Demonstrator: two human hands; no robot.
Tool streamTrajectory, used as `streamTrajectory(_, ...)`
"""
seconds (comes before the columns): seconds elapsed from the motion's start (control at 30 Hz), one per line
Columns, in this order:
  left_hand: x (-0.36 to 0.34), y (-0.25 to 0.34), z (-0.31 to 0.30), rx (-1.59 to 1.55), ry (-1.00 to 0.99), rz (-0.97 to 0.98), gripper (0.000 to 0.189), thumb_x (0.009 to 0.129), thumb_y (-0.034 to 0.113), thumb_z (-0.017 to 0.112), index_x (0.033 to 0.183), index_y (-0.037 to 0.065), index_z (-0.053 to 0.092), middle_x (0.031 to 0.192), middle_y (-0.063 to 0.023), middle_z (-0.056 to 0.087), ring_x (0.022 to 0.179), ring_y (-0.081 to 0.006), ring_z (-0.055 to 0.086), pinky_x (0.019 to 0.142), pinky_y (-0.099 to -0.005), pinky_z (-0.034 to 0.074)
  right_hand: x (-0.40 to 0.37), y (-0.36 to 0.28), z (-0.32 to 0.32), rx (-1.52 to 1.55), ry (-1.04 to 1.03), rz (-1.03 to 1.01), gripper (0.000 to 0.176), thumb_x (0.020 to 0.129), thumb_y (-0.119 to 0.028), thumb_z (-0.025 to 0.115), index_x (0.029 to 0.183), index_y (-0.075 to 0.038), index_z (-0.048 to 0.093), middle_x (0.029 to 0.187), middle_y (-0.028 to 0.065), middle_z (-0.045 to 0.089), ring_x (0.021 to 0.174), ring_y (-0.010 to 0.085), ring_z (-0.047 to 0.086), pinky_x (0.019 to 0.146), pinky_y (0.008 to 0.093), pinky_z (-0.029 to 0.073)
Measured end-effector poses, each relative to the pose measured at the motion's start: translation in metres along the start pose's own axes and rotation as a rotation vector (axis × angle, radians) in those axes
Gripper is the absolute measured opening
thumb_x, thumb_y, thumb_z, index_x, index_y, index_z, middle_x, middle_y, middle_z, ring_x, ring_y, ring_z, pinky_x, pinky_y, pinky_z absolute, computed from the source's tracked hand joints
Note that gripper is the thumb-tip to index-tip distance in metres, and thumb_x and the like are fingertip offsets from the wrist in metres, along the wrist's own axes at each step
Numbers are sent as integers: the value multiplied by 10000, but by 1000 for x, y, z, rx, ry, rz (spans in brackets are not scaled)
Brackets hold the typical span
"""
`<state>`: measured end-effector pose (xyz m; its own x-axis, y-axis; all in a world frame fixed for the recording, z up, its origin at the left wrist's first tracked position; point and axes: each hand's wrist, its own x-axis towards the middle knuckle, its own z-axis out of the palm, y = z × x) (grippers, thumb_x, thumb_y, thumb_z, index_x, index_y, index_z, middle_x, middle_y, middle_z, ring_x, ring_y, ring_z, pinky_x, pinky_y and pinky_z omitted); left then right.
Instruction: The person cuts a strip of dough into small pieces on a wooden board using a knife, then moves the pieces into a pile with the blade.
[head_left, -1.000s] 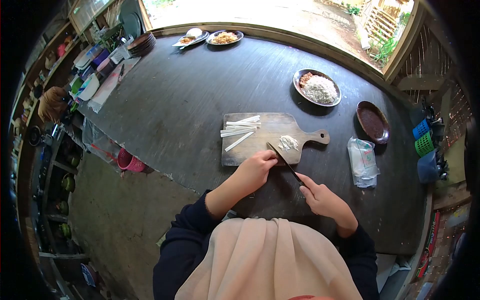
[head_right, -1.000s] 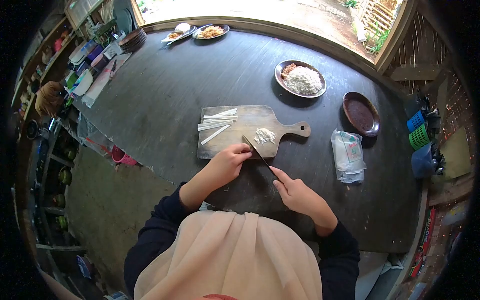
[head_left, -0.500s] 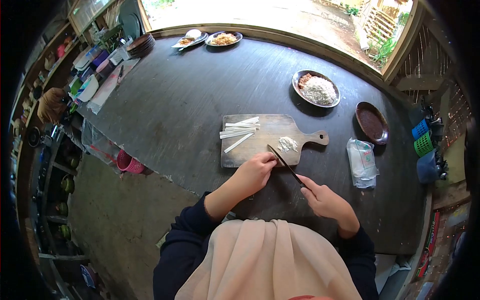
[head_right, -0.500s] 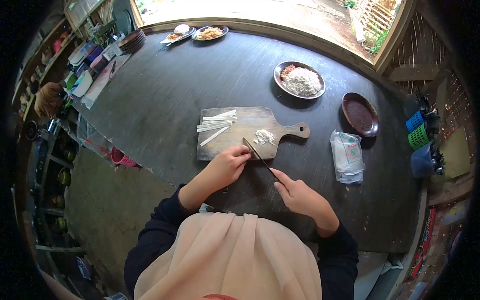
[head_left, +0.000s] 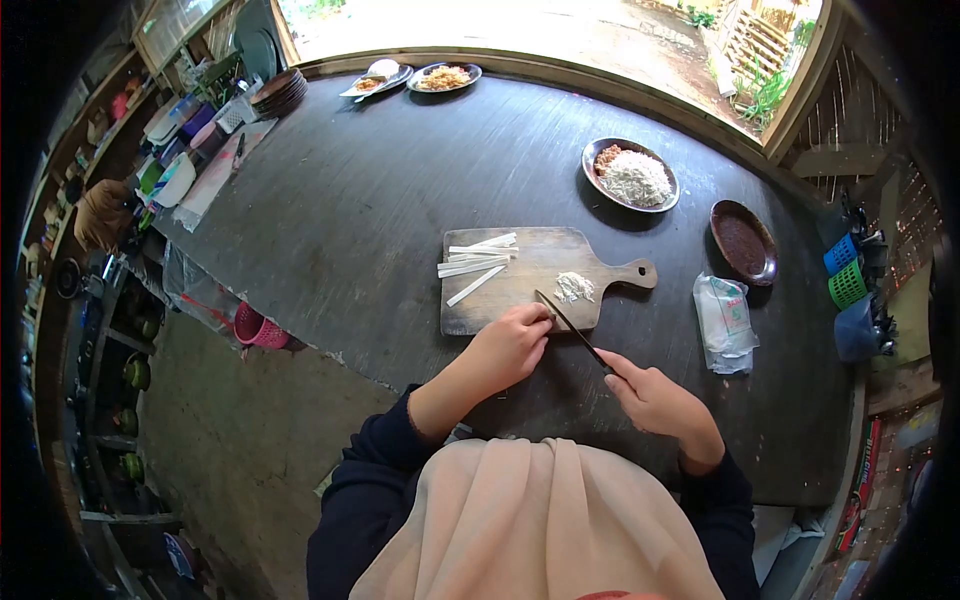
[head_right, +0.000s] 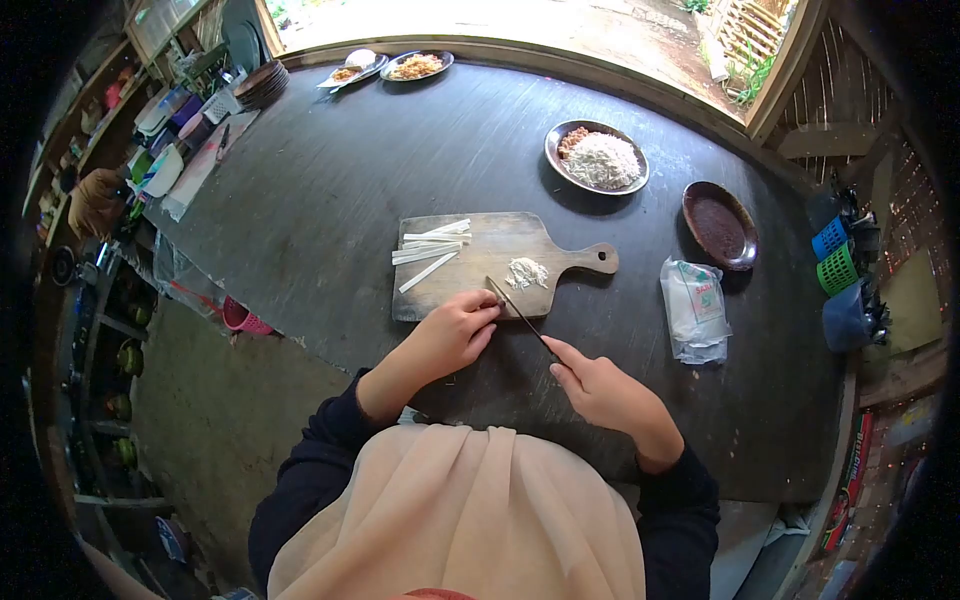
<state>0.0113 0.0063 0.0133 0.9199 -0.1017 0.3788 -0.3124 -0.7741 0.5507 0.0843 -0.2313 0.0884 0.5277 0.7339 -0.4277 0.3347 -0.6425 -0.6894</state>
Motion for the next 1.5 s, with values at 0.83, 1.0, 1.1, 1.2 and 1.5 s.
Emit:
streamTrajectory(0.83, -2, 1, -1, -12, 2, 9, 238, 847, 66, 623, 1046, -59, 660, 1112, -179, 605, 1034, -329, 598, 923, -375, 481, 5, 4, 3, -29, 28, -14, 427, 1009, -225, 465, 1420, -119, 419, 712, 273, 606, 626, 405, 617, 644, 433, 482)
streamTrajectory(1.0, -1, 3, -1, -26, -10, -18, 227, 849, 51, 614, 1040, -63, 659, 1111, -182, 604, 1032, -332, 597, 924, -374, 479, 7, 4, 10, -6, 78, -51, 425, 1008, -218, 467, 1415, -105, 423, 698, 269, 605, 604, 403, 613, 630, 433, 479)
streamTrajectory(1.1, 1, 2, -3, -25, -11, -15, 226, 845, 42, 614, 1039, -65, 657, 1113, -184, 603, 1034, -333, 596, 923, -374, 480, 1, 4, 5, -17, 49, -48, 421, 1005, -208, 468, 1409, -97, 429, 696, 270, 605, 604, 409, 613, 625, 435, 478)
streamTrajectory(1.2, -2, 0, 0, -9, -6, 3, 231, 837, 29, 616, 1045, -64, 654, 1115, -185, 602, 1037, -334, 596, 924, -375, 481, 13, 17, 22, -2, 148, -158, 418, 1004, -201, 470, 1406, -95, 434, 673, 265, 594, 575, 400, 597, 614, 434, 474)
streamTrajectory(1.5, -3, -1, 1, 16, 2, 24, 228, 827, 8, 612, 1042, -54, 656, 1124, -180, 602, 1053, -338, 594, 929, -381, 482, 10, 5, 11, 35, 92, -89, 421, 1001, -203, 479, 1406, -101, 432, 684, 256, 600, 574, 391, 601, 606, 425, 476)
